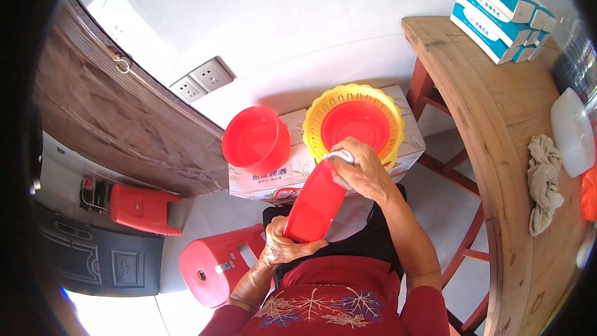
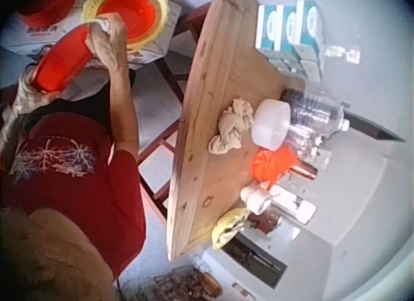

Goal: The person sits on a low red stool and wipes several red plastic plates with a white cloth. They handle the plates one at a time, wiping the interior and exterior surfaces before placing them back on a stack on a cardboard box. The person repeats this process for multiple plates throughout the clip.

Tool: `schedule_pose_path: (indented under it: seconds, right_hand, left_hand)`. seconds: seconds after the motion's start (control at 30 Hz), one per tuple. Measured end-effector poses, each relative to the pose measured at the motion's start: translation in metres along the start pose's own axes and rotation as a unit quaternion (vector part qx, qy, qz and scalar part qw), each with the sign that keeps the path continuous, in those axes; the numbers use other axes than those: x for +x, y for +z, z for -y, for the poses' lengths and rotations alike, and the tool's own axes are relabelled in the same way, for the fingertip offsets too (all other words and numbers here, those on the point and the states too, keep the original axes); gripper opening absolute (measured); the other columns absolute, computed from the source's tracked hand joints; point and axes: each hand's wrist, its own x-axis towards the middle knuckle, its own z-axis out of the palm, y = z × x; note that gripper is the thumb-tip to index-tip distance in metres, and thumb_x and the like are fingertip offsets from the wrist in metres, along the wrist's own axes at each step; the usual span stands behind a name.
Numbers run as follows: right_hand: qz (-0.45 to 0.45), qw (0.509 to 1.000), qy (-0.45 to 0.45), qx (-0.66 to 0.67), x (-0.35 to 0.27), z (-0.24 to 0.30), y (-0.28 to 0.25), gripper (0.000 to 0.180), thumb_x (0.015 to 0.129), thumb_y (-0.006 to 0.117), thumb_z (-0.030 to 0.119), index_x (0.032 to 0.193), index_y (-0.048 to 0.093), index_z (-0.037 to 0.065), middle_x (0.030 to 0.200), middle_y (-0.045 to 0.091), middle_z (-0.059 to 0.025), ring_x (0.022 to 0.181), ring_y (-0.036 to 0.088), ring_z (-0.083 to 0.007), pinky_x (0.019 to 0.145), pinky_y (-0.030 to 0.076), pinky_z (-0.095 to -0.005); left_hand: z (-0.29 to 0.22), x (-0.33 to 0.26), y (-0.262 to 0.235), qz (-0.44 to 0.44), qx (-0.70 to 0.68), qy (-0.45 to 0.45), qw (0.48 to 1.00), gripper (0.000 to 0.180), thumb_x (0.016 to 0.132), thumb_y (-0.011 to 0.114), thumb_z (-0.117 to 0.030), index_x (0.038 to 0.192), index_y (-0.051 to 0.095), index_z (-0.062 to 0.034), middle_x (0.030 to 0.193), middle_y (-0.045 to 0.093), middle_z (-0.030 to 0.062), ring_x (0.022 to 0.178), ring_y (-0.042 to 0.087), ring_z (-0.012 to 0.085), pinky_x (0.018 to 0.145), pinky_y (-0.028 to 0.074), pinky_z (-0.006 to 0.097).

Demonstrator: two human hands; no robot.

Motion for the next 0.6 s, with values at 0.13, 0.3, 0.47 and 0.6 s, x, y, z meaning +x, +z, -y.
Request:
schedule_pose_path:
  seconds: [0.13, 0.3, 0.47, 0.6]
  right_hand:
    - [-0.035, 0.964, -0.247, -0.093, -0.010, -0.007, 0.022, 0.014, 0.080, 0.065, 0.008, 0.091, 0.058, 0.002, 0.087, 0.055, -0.0123, 0.085, 0.056, -0.0278, 0.076, 0.045, -0.0371]
    - [-0.006, 0.857, -0.391, -0.334, -0.046, 0.014, 0.064, 0.023, 0.072, 0.068, 0.008, 0.092, 0.058, 0.004, 0.102, 0.056, -0.0122, 0.084, 0.055, -0.0287, 0.076, 0.045, -0.0381]
    - [-0.011, 0.872, -0.393, -0.291, -0.043, 0.018, 0.057, 0.024, 0.071, 0.068, 0.005, 0.094, 0.060, 0.004, 0.098, 0.057, -0.0101, 0.082, 0.056, -0.0284, 0.075, 0.045, -0.0369]
    - [0.003, 0.936, -0.310, -0.166, -0.017, 0.008, 0.027, 0.020, 0.076, 0.066, 0.002, 0.094, 0.059, 0.004, 0.097, 0.056, -0.0113, 0.087, 0.058, -0.0282, 0.076, 0.048, -0.0365]
  left_hand:
    - [0.008, -0.002, 0.001, -0.037, -0.023, -0.032, 0.999, 0.035, 0.068, 0.084, -0.009, 0.096, 0.065, -0.0007, 0.077, 0.068, 0.0033, 0.069, 0.060, 0.0061, 0.065, 0.050, 0.024]
    - [0.029, -0.010, 0.002, -0.114, -0.096, -0.038, 0.988, 0.027, 0.069, 0.083, -0.011, 0.088, 0.065, -0.0046, 0.079, 0.068, 0.0021, 0.071, 0.061, 0.0077, 0.068, 0.051, 0.027]
    - [0.022, -0.010, -0.003, -0.085, -0.080, -0.071, 0.991, 0.041, 0.060, 0.087, -0.022, 0.090, 0.066, -0.0052, 0.079, 0.069, 0.0046, 0.072, 0.064, 0.0097, 0.067, 0.052, 0.029]
    - [0.004, -0.005, 0.000, -0.070, 0.021, -0.017, 0.997, 0.039, 0.056, 0.090, -0.019, 0.083, 0.068, -0.0020, 0.070, 0.068, 0.0045, 0.059, 0.064, 0.0108, 0.056, 0.051, 0.026]
